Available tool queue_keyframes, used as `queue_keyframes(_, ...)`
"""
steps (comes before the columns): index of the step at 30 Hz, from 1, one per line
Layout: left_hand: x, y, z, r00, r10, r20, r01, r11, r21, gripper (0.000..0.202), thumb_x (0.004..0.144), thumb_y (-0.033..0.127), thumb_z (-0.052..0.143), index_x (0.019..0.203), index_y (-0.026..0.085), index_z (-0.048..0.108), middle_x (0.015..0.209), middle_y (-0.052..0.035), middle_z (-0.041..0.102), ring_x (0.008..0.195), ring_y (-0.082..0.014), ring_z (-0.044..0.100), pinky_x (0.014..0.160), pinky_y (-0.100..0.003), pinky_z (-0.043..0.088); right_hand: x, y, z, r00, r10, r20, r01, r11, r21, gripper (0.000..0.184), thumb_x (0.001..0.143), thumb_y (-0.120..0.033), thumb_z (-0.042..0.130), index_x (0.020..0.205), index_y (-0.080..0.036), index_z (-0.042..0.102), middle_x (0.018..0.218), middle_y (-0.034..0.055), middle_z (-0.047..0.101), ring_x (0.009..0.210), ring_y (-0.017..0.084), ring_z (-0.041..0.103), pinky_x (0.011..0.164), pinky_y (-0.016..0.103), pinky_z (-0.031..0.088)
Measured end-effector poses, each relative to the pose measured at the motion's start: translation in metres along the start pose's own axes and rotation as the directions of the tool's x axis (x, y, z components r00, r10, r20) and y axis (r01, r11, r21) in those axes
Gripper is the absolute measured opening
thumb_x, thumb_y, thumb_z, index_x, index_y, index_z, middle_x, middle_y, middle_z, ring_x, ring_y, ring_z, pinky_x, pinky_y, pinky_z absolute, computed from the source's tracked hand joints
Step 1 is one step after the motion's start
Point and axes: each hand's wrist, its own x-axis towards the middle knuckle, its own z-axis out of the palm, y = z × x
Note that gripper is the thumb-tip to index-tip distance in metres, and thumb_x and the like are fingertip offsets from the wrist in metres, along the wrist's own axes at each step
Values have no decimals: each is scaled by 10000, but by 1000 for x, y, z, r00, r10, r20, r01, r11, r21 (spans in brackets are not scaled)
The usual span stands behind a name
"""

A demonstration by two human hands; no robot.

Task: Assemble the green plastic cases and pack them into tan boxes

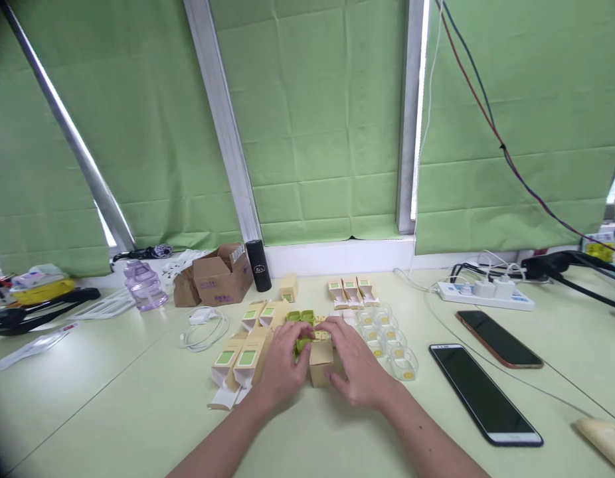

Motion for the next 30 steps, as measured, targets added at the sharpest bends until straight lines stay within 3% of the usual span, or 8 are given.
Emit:
queue_keyframes(4,-1,-4,3,1000,-4,-31,4,1000,3,134,947,164,504,997,225,612,912,-59,677,877,-261,625,839,-424,459,1,6,5,999,-5,-49,2,997,-79,782,733,-54,551,1483,-214,401,1495,171,466,1399,336,481,1131,523,473)
queue_keyframes(9,0,-8,4,996,-2,-84,3,1000,17,134,956,166,486,955,226,605,859,-46,664,817,-248,613,817,-416,451,2,13,8,985,-13,-174,-15,988,-155,710,771,-16,480,1452,-216,441,1442,169,511,1383,325,500,1126,545,475)
queue_keyframes(14,0,-6,3,998,-41,-44,40,999,-22,210,929,130,489,1025,231,646,1005,-73,698,977,-275,644,885,-437,487,0,4,3,993,-40,-113,33,998,-62,669,840,-136,556,1487,-232,414,1502,165,466,1436,347,447,1164,556,446)
queue_keyframes(17,0,-5,3,999,-54,1,54,996,-65,261,929,119,483,1076,243,659,1074,-76,703,1044,-279,643,920,-444,500,-1,0,3,997,-50,-62,47,998,-43,726,787,-133,586,1486,-228,418,1511,163,462,1438,352,448,1182,550,436)
queue_keyframes(24,0,-6,4,999,-43,-10,43,997,-61,201,887,88,488,938,234,616,943,-60,686,933,-267,625,898,-448,461,-1,8,8,996,-37,-85,33,998,-55,842,695,-55,537,1502,-231,376,1498,165,445,1442,359,427,1194,597,404)
queue_keyframes(30,1,-5,3,999,-35,-32,32,997,-66,180,968,168,457,866,232,591,834,-44,665,832,-246,611,857,-431,437,1,16,12,988,-31,-152,9,989,-145,801,738,-2,512,1498,-226,392,1459,162,498,1391,333,482,1155,554,455)
